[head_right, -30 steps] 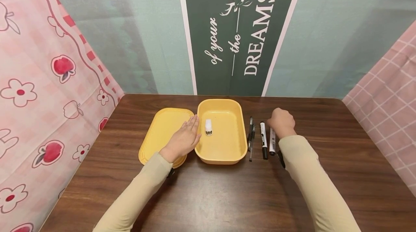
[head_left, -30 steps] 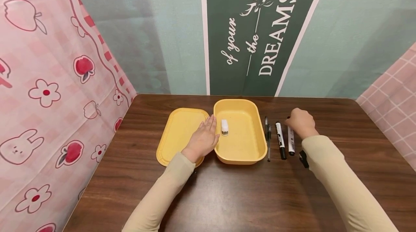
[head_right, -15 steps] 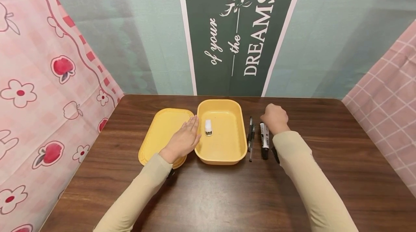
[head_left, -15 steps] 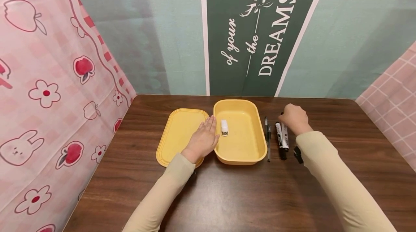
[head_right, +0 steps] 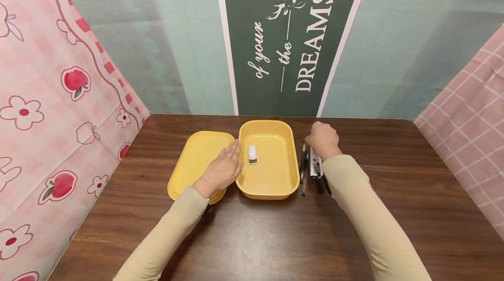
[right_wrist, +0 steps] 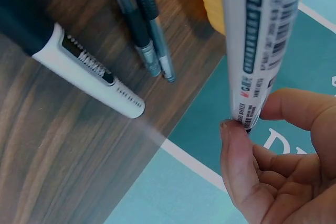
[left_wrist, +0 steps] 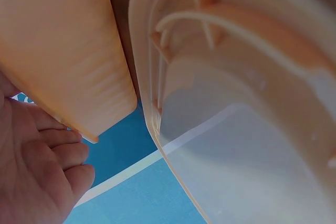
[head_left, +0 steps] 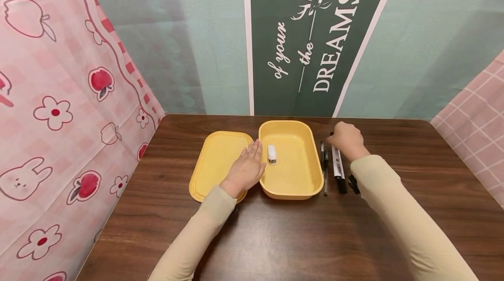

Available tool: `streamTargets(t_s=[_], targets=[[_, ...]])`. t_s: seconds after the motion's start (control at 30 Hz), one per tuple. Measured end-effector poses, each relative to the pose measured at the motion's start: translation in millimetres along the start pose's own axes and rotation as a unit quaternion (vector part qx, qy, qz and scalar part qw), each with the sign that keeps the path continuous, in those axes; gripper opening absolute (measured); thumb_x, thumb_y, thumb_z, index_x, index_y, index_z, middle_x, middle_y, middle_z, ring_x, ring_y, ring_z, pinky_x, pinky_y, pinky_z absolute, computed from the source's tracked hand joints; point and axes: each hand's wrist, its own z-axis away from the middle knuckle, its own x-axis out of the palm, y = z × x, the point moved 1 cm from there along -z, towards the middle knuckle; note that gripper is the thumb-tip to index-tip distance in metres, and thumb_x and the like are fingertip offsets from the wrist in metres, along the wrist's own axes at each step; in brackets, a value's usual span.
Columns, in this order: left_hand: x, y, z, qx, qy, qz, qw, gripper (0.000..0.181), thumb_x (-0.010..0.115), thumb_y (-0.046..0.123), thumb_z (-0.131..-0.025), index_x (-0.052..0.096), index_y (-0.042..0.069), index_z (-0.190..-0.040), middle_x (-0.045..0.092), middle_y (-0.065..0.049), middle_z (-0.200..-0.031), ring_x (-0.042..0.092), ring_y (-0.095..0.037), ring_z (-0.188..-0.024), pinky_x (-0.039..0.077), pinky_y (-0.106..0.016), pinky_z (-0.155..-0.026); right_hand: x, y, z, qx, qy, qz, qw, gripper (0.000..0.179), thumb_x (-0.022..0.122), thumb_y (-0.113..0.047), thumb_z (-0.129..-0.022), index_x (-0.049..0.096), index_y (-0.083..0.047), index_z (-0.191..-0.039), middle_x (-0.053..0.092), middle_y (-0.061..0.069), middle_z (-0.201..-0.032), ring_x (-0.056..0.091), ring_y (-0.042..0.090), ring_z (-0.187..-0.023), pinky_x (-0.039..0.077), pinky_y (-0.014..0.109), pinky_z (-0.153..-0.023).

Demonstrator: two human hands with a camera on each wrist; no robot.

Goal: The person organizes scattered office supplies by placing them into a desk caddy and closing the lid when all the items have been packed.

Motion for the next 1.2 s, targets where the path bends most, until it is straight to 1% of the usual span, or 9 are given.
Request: streamTargets(t_s=[0.2, 0.33, 0.57, 0.77, 0.97, 1.2], targets=[[-1.1, -0.4, 0.7, 0.001, -0.001, -0.004, 1.0000, 0.061, 0.035, 0.030, -0.102, 0.018, -0.007, -0.147, 0.017, -0.020, -0.154, 0.017, -0.028, -0.142, 0.018, -0.039, -0.114, 0, -9, -0.9, -0.006, 0.006, -0.002, 1.0000, 0.035, 0.060, -0.013, -0.081, 0.039, -0.011, -0.053, 0.035, 0.000, -0.048, 0.038, 0.016, -0.043, 0.034, 0.029, -0.043], [-1.5, -0.9, 1.0, 0.002, 0.001, -0.004, 1.0000, 0.061, 0.035, 0.030, -0.102, 0.018, -0.008, -0.147, 0.017, -0.020, -0.154, 0.019, -0.029, -0.141, 0.018, -0.040, -0.114, 2, -17, -1.5, -0.009, 0.001, -0.005, 0.9999, 0.036, 0.059, -0.012, -0.082, 0.039, -0.012, -0.052, 0.034, -0.001, -0.046, 0.037, 0.015, -0.041, 0.034, 0.028, -0.042], [0.2, -1.8, 1.2, 0.005, 0.007, -0.004, 1.0000, 0.061, 0.035, 0.030, -0.102, 0.019, -0.008, -0.146, 0.018, -0.021, -0.153, 0.019, -0.030, -0.141, 0.019, -0.040, -0.114, 6, -31, -4.4, -0.014, 0.000, -0.002, 0.9999, 0.038, 0.059, -0.011, -0.082, 0.038, -0.012, -0.051, 0.031, -0.001, -0.047, 0.036, 0.016, -0.044, 0.034, 0.028, -0.043], [0.5, -1.0, 1.3, 0.005, 0.008, -0.002, 1.0000, 0.061, 0.036, 0.030, -0.101, 0.019, -0.008, -0.147, 0.019, -0.020, -0.153, 0.018, -0.029, -0.141, 0.018, -0.039, -0.114, 9, -41, -5.9, -0.018, -0.004, 0.003, 0.9998, 0.038, 0.060, -0.011, -0.083, 0.039, -0.011, -0.051, 0.033, 0.000, -0.047, 0.038, 0.016, -0.044, 0.035, 0.028, -0.044], [0.1, -0.6, 1.7, 0.003, 0.005, -0.003, 1.0000, 0.061, 0.036, 0.030, -0.101, 0.019, -0.008, -0.147, 0.018, -0.020, -0.153, 0.018, -0.029, -0.141, 0.018, -0.039, -0.114, 15, -51, -6.8, -0.022, -0.005, 0.002, 0.9997, 0.037, 0.058, -0.009, -0.083, 0.037, -0.012, -0.053, 0.030, 0.000, -0.048, 0.033, 0.014, -0.044, 0.032, 0.027, -0.044], [0.0, -0.8, 1.4, 0.001, -0.003, -0.012, 0.9999, 0.061, 0.034, 0.031, -0.102, 0.017, -0.006, -0.147, 0.016, -0.019, -0.154, 0.017, -0.028, -0.142, 0.017, -0.038, -0.114, 25, -61, -11.6, -0.028, -0.006, 0.003, 0.9996, 0.037, 0.057, -0.009, -0.083, 0.035, -0.013, -0.054, 0.028, -0.002, -0.047, 0.030, 0.012, -0.042, 0.031, 0.026, -0.043]])
